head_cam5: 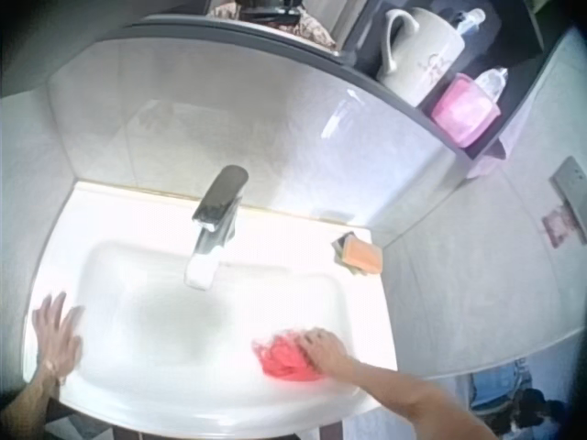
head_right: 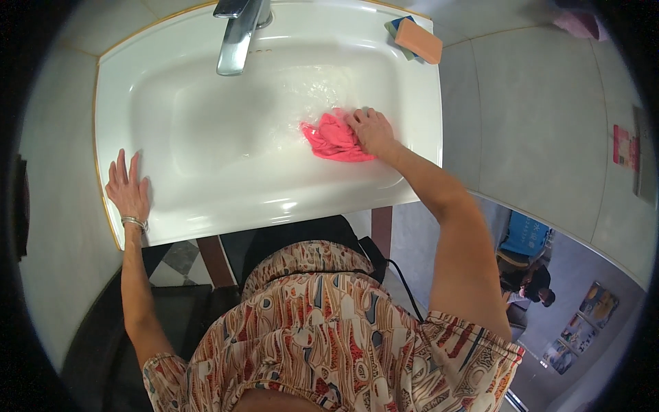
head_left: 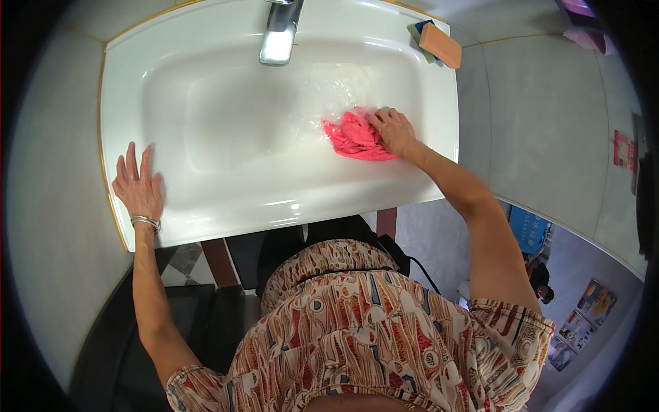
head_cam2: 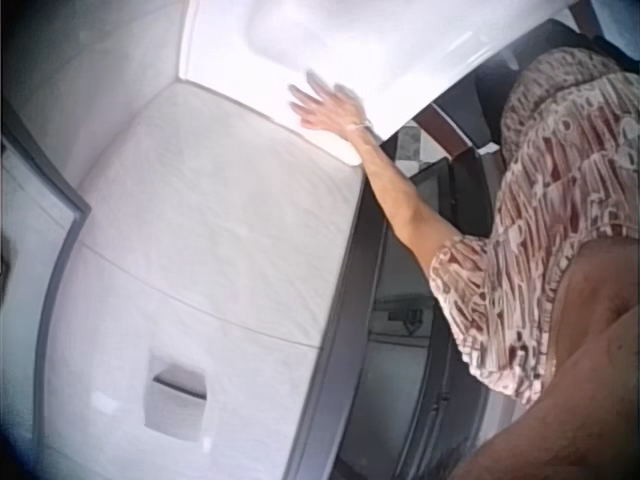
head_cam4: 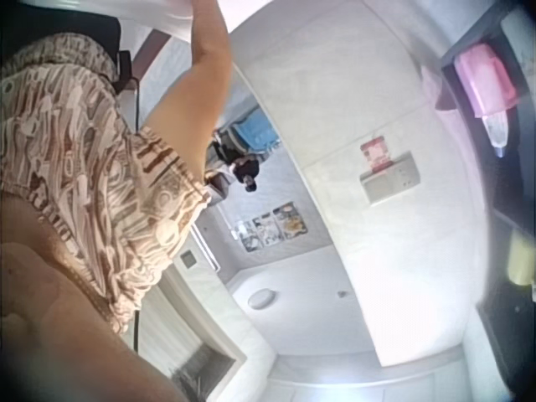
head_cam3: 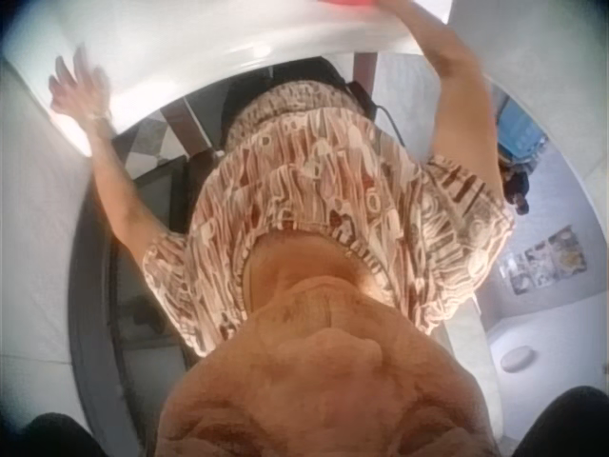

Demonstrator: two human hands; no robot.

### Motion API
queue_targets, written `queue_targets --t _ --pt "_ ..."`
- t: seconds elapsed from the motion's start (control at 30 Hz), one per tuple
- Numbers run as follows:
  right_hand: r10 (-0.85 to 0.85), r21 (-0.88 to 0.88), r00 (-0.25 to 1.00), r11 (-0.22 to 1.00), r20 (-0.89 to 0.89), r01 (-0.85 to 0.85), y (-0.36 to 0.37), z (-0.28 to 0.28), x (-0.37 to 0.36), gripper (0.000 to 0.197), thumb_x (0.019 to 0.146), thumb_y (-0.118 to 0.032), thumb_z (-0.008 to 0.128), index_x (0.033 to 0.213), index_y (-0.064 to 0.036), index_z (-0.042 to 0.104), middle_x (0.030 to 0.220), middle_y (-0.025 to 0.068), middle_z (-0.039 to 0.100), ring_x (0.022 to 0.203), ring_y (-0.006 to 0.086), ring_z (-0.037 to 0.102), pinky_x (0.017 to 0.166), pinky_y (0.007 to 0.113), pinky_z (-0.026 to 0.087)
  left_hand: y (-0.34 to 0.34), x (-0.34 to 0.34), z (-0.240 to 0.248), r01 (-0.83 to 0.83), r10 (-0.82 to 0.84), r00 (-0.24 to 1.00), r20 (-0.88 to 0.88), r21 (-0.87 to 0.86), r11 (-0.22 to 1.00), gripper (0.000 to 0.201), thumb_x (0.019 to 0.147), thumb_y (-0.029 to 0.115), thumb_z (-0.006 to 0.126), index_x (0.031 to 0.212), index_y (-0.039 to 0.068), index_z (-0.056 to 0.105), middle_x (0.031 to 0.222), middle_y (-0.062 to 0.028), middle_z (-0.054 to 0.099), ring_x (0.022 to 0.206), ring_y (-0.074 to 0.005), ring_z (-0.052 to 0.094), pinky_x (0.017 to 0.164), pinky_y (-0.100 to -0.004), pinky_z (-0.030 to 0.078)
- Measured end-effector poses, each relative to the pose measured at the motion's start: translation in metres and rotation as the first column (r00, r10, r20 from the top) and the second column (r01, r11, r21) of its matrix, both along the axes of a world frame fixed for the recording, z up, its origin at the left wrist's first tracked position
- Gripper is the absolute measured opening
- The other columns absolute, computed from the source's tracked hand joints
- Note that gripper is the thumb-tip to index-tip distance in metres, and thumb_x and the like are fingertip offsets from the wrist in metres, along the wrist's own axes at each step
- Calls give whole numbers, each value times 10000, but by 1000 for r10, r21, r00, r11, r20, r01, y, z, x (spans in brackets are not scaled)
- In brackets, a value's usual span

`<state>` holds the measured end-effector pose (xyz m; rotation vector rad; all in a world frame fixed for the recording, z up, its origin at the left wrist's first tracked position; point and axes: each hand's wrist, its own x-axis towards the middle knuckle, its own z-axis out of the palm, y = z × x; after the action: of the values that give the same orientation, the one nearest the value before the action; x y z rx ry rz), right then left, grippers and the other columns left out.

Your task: The person pours liquid from a container into a cup, walks to a sink, pours the liquid into the basin, and wipes the sink and the mirror with a cloth.

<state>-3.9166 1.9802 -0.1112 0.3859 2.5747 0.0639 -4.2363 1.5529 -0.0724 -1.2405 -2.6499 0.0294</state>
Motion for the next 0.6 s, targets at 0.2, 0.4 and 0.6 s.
queue_targets --t 0.2,0.4,0.6 --pt "-51 26 907 997 -418 69 -16 -31 -19 522 652 -182 702 1124 -144 483 1055 54 495 1009 254 474 802 365 398 -5 -10 -4 -21 21 1000 7 -3 1000 600 743 195 536 1325 237 399 1446 -20 258 1262 -323 265 956 -447 229" --pt "-236 -52 769 965 -594 256 -4 -54 -61 539 659 -244 719 1122 -130 468 1013 84 501 939 267 506 742 377 420 -6 -8 -7 5 -5 1000 -2 22 1000 602 744 226 533 1329 239 391 1444 -15 263 1264 -311 260 965 -449 215" --pt "-38 -59 950 998 -311 20 14 -28 -58 625 653 -253 727 1185 -129 425 1066 105 485 932 285 520 772 374 447 -9 -11 -7 9 -10 999 -45 -7 1000 600 747 231 528 1329 231 384 1444 -10 259 1261 -307 268 950 -450 235"
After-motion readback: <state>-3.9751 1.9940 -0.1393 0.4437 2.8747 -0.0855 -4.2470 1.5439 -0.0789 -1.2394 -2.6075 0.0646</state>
